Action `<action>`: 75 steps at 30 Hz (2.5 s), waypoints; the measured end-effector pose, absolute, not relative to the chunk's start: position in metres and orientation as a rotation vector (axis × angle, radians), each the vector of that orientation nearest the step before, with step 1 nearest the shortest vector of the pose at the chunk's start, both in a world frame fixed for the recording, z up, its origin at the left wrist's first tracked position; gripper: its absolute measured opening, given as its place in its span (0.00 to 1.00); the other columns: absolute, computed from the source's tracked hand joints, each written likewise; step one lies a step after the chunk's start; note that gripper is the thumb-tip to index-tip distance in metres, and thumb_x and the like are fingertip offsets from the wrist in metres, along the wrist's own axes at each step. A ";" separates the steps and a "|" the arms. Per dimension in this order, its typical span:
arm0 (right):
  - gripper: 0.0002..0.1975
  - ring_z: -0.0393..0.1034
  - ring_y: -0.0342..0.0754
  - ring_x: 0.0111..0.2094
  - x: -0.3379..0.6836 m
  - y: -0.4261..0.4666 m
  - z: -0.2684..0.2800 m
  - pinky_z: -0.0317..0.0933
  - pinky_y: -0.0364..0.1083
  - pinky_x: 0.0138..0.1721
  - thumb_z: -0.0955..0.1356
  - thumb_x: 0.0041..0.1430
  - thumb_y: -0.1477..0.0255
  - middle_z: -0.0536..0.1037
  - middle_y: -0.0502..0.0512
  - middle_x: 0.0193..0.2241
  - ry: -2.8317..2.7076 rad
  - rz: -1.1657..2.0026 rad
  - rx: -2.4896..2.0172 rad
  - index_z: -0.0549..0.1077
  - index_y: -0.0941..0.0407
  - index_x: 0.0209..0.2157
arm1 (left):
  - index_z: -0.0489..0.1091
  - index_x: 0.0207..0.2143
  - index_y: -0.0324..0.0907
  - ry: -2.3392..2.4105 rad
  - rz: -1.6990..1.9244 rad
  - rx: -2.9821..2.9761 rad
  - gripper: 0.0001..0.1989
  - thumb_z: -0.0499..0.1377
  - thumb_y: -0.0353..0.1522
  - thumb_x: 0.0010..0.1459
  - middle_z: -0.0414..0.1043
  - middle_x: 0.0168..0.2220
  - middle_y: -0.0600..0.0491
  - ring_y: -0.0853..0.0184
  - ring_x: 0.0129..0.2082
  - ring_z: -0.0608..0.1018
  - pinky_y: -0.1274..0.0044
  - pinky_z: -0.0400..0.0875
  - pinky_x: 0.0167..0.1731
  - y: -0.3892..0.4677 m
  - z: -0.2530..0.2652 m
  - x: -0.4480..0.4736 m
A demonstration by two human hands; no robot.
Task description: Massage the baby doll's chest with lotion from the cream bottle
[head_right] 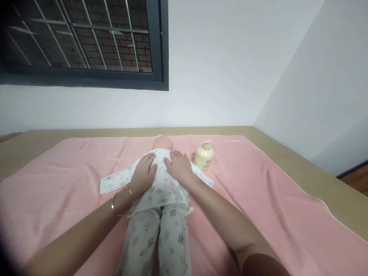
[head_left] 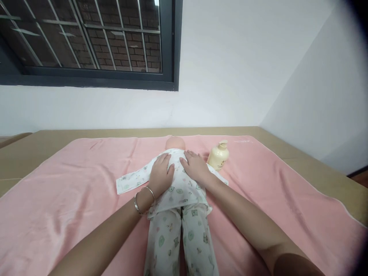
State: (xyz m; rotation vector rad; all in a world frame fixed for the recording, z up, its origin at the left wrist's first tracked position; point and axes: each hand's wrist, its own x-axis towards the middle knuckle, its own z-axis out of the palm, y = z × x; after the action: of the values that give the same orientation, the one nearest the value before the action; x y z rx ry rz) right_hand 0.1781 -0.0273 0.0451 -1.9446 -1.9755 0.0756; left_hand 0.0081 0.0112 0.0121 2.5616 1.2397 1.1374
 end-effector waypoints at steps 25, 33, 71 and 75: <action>0.31 0.46 0.58 0.67 0.174 -0.025 0.037 0.38 0.60 0.64 0.50 0.70 0.59 0.56 0.70 0.66 -1.941 0.069 -2.026 0.57 0.65 0.64 | 0.59 0.61 0.31 1.414 0.890 2.635 0.28 0.49 0.39 0.64 0.60 0.63 0.35 0.50 0.64 0.61 0.56 0.58 0.62 0.012 0.013 0.006; 0.27 0.53 0.60 0.65 0.146 -0.065 0.048 0.44 0.58 0.65 0.56 0.66 0.72 0.61 0.73 0.63 -2.262 -0.202 -1.738 0.58 0.70 0.63 | 0.73 0.45 0.38 1.175 1.106 2.799 0.16 0.49 0.27 0.60 0.71 0.54 0.42 0.54 0.59 0.68 0.57 0.58 0.62 -0.004 0.033 0.010; 0.26 0.50 0.58 0.66 0.159 -0.041 0.045 0.37 0.56 0.65 0.54 0.69 0.65 0.61 0.71 0.63 -1.971 -0.208 -1.881 0.65 0.66 0.59 | 0.62 0.58 0.34 1.328 1.103 2.487 0.24 0.44 0.37 0.66 0.63 0.61 0.39 0.54 0.64 0.62 0.57 0.57 0.63 0.020 0.013 0.012; 0.26 0.52 0.55 0.65 0.154 -0.044 0.046 0.45 0.51 0.63 0.54 0.69 0.65 0.62 0.67 0.63 -2.062 -0.046 -1.783 0.62 0.64 0.62 | 0.69 0.52 0.36 1.247 1.122 2.589 0.21 0.44 0.36 0.66 0.68 0.57 0.40 0.56 0.59 0.68 0.60 0.61 0.61 0.019 0.013 0.011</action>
State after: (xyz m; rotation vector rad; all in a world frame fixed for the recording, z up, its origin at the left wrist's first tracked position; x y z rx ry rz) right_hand 0.1541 -0.0445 0.0464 -1.7833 -2.0620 -0.0464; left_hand 0.0105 0.0185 0.0128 2.5892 1.2473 1.1216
